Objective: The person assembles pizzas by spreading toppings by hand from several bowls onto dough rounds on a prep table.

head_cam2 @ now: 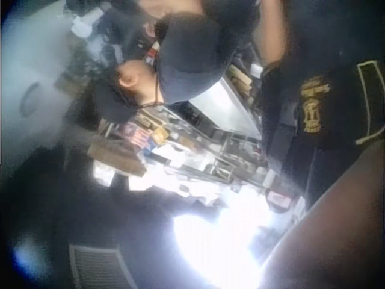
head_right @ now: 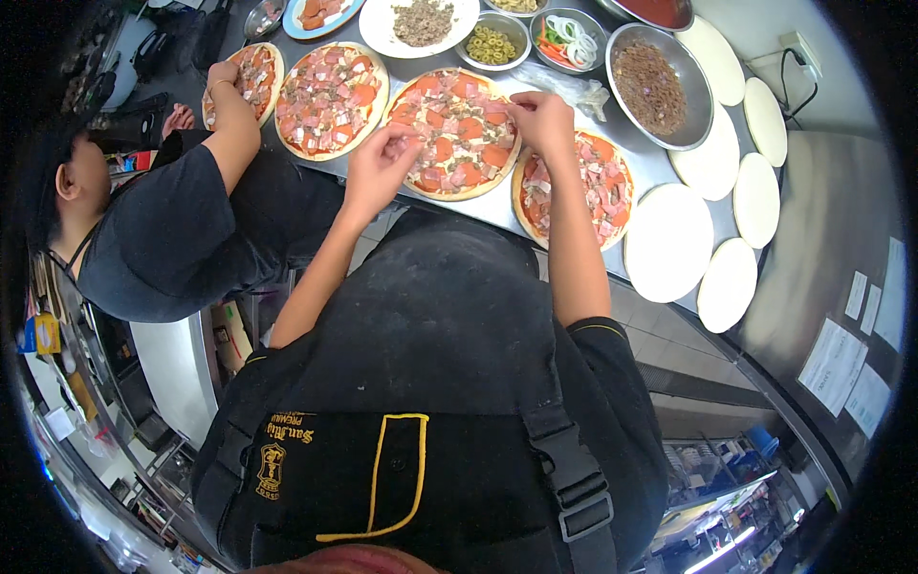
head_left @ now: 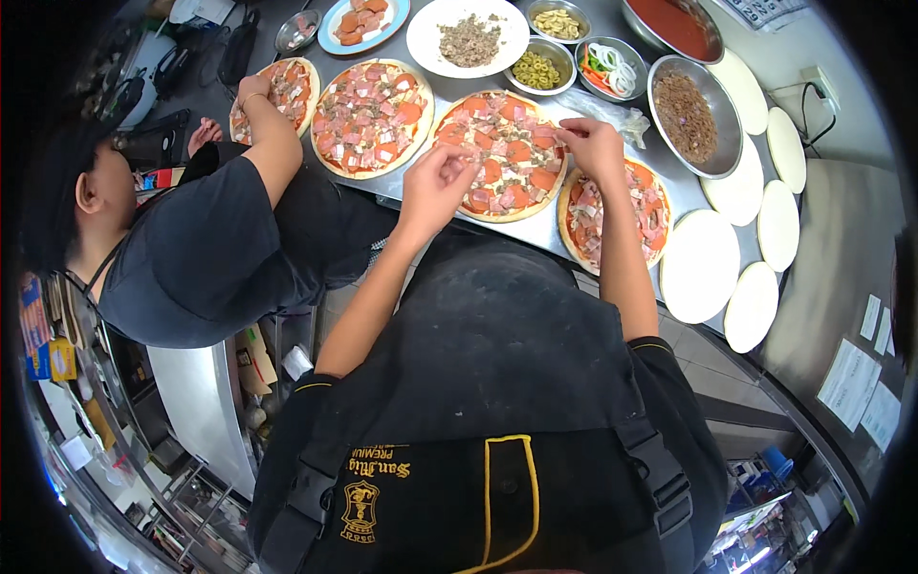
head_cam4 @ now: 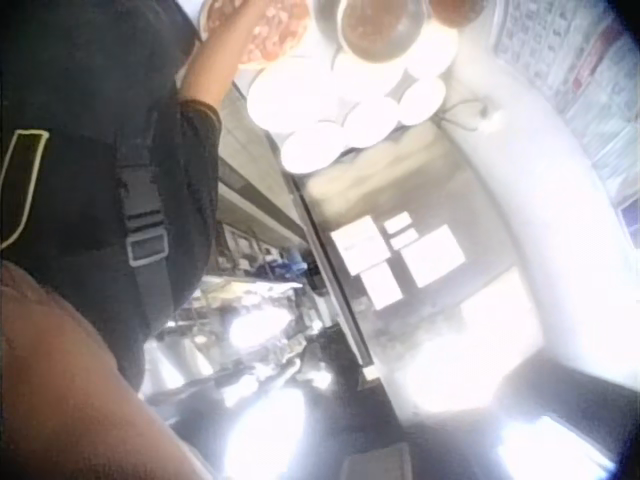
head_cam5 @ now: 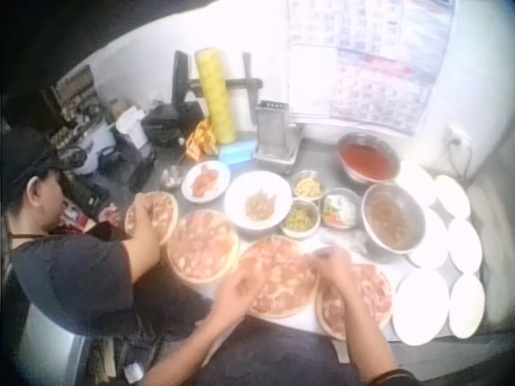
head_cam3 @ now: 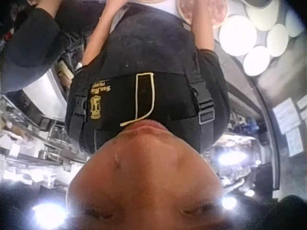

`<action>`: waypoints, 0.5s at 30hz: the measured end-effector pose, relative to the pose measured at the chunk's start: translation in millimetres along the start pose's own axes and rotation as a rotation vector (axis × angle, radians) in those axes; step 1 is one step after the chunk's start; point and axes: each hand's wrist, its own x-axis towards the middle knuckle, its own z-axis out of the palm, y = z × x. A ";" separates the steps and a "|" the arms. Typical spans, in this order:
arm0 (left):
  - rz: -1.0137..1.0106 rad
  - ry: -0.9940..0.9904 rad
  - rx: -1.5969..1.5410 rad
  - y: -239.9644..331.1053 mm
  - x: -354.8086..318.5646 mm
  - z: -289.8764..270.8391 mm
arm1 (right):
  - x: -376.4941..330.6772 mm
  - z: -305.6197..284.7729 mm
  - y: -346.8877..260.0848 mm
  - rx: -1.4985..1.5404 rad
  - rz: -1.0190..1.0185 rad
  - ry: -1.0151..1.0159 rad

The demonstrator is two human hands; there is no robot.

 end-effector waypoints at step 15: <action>-0.105 -0.159 -0.180 -32.1 -45.1 -25.1 | -56.2 5.8 -23.2 -0.035 0.113 -0.051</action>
